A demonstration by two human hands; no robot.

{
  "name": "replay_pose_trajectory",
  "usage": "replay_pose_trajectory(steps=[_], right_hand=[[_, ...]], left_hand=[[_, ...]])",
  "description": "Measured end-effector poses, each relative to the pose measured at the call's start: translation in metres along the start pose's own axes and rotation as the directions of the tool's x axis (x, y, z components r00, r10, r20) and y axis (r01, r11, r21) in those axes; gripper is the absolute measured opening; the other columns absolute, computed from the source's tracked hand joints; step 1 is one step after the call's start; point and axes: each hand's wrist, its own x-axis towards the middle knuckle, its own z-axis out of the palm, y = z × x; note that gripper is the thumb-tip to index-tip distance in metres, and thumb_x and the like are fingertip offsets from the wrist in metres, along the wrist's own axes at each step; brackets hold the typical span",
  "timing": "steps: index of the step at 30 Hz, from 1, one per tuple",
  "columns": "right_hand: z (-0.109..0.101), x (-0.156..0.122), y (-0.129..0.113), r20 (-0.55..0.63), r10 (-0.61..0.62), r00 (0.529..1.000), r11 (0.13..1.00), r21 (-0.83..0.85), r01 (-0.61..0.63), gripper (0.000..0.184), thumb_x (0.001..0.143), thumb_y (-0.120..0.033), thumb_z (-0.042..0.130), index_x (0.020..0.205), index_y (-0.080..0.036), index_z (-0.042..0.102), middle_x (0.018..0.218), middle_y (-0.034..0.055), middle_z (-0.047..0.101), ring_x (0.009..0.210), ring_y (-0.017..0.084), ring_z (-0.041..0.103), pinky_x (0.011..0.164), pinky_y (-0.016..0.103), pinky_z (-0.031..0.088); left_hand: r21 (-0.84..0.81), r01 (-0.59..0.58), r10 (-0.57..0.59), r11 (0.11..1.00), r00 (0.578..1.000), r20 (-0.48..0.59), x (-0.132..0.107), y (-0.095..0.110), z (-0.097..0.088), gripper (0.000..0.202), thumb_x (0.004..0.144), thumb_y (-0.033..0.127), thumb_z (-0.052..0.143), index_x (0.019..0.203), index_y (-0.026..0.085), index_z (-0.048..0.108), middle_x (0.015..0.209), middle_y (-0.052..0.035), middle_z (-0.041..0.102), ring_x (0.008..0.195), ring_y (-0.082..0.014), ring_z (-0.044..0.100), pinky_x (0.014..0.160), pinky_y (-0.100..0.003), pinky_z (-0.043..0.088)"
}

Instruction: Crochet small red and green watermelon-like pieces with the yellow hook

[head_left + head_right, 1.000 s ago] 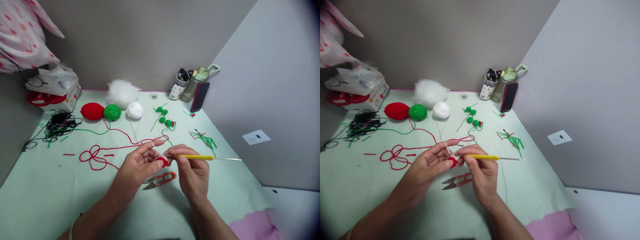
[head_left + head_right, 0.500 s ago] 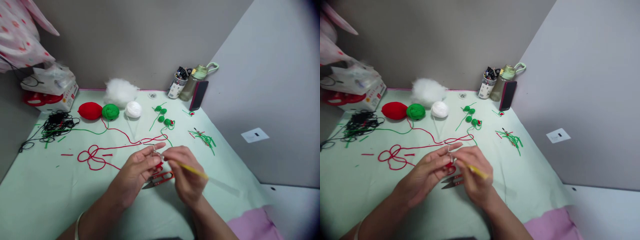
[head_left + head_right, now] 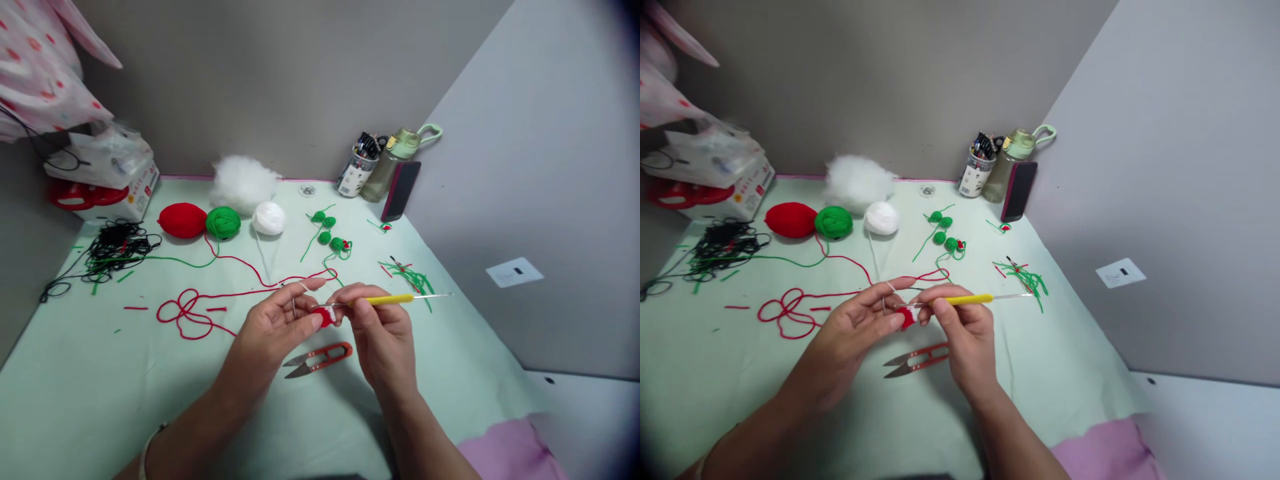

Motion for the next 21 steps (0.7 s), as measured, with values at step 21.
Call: replay_pose_trajectory(steps=[21], right_hand=[[-0.002, -0.009, -0.007, 0.234, -0.421, 0.877, 0.783, -0.394, 0.481, 0.028, 0.104, -0.008, 0.051, 0.117, -0.022, 0.072, 0.102, 0.0075, 0.079, 0.093, 0.022, 0.073, 0.077, 0.037, 0.058]], left_hand=[[0.082, -0.039, 0.041, 0.996, 0.999, -0.016, 0.000, 0.002, 0.000, 0.033, 0.083, 0.024, 0.086, 0.115, 0.025, 0.081, 0.083, 0.0023, 0.065, 0.081, -0.0124, 0.061, 0.081, -0.024, 0.051]])
